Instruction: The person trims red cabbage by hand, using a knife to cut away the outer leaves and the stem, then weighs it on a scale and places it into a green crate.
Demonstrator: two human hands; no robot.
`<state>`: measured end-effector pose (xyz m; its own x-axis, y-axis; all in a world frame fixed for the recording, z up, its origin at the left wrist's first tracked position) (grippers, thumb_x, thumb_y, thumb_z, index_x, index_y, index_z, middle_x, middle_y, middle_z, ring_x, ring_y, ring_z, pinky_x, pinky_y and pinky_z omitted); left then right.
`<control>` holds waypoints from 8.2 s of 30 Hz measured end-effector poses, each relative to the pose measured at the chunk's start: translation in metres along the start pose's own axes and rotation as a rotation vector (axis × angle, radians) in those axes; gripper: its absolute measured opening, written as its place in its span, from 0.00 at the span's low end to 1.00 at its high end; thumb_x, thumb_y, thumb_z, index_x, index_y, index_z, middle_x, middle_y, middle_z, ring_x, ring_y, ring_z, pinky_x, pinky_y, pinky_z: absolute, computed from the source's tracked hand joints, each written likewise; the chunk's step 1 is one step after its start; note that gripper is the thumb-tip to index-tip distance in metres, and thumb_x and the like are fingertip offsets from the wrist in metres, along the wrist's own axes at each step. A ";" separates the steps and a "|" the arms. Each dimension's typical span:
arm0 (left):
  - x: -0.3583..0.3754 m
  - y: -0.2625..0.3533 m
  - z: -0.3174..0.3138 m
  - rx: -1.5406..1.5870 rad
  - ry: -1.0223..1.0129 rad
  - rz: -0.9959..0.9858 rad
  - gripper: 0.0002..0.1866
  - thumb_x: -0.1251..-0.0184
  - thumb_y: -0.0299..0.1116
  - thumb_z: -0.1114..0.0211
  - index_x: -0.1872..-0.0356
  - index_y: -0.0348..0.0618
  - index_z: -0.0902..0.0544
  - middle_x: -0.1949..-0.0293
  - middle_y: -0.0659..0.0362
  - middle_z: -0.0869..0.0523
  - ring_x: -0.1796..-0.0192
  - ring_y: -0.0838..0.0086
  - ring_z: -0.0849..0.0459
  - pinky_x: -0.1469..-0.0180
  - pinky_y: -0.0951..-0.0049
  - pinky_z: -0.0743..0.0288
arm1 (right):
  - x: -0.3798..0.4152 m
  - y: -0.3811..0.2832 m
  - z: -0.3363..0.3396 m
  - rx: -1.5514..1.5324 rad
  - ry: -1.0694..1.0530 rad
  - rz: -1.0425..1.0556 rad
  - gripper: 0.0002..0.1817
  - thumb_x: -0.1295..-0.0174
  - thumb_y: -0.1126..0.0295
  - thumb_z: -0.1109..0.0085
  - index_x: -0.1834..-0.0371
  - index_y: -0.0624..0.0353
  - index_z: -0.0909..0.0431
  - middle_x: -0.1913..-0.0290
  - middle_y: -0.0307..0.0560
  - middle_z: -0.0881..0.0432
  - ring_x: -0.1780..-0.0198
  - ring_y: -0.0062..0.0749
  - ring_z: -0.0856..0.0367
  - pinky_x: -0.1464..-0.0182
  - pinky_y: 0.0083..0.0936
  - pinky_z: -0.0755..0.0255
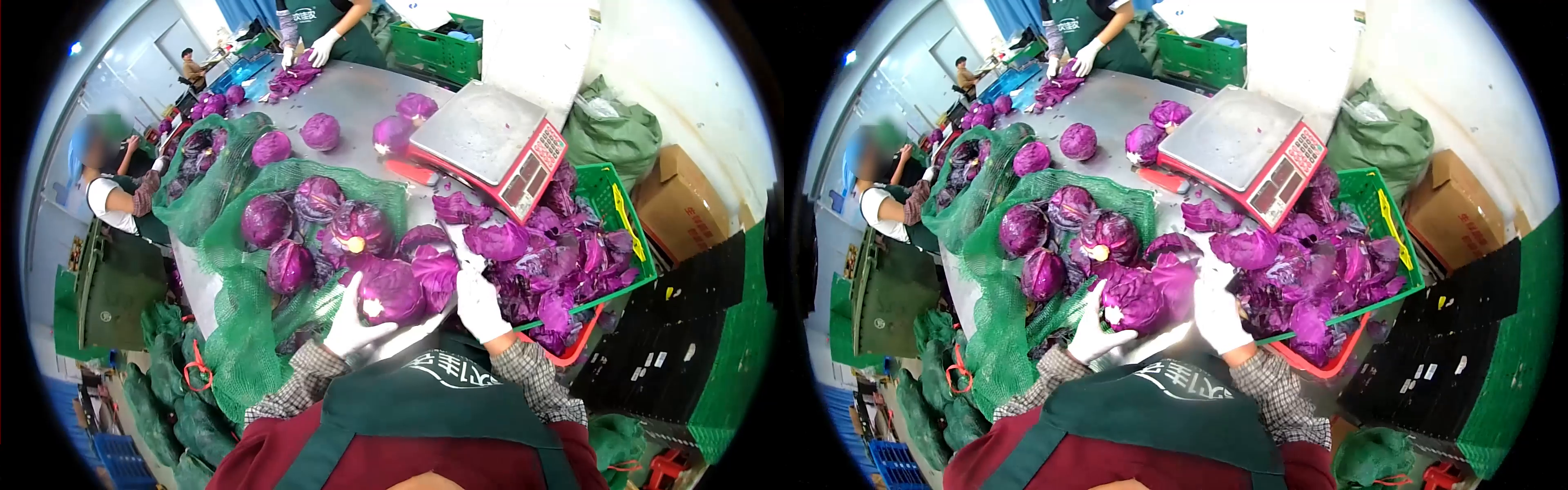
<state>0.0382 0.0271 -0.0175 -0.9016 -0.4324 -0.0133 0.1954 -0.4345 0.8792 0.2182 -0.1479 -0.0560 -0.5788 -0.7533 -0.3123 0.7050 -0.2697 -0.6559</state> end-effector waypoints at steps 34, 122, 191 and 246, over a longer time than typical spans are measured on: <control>-0.061 0.080 -0.070 -0.853 -0.072 -0.196 0.55 0.65 0.56 0.25 0.36 0.30 0.37 0.39 0.43 0.29 0.40 0.48 0.31 0.42 0.54 0.31 | -0.026 -0.028 0.055 0.095 0.004 -0.081 0.21 0.43 0.69 0.45 0.45 0.61 0.26 0.58 0.58 0.20 0.57 0.49 0.19 0.52 0.35 0.24; -0.029 0.026 -0.028 -0.047 -0.024 -0.198 0.63 0.67 0.45 0.17 0.30 0.34 0.47 0.32 0.43 0.42 0.28 0.55 0.44 0.27 0.61 0.49 | -0.031 0.060 0.081 0.129 0.406 -0.185 0.11 0.42 0.68 0.46 0.59 0.62 0.24 0.71 0.59 0.20 0.69 0.56 0.20 0.65 0.42 0.25; -0.013 0.027 -0.010 -0.547 0.012 -0.125 0.65 0.66 0.58 0.20 0.31 0.28 0.46 0.32 0.35 0.41 0.29 0.46 0.41 0.27 0.57 0.48 | -0.007 -0.042 -0.036 -0.957 -0.267 -0.569 0.24 0.33 0.63 0.45 0.35 0.60 0.31 0.67 0.35 0.20 0.82 0.12 0.31 0.79 0.12 0.35; 0.004 0.011 -0.020 -0.361 0.112 -0.185 0.60 0.62 0.48 0.20 0.31 0.29 0.46 0.36 0.39 0.35 0.32 0.51 0.34 0.30 0.59 0.41 | -0.013 0.012 0.113 0.092 0.186 -0.105 0.21 0.31 0.73 0.54 0.38 0.73 0.34 0.37 0.67 0.30 0.36 0.51 0.29 0.34 0.32 0.36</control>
<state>0.0451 0.0044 -0.0173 -0.8904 -0.3960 -0.2243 0.1752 -0.7531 0.6341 0.2805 -0.2096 0.0179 -0.7104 -0.5973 -0.3722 0.6664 -0.4009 -0.6286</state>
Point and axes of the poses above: each hand's wrist, its own x-axis away from the middle knuckle, its own z-axis out of the back of the hand, y = z × x, the point moved 4 cm from there along -x, towards the middle knuckle
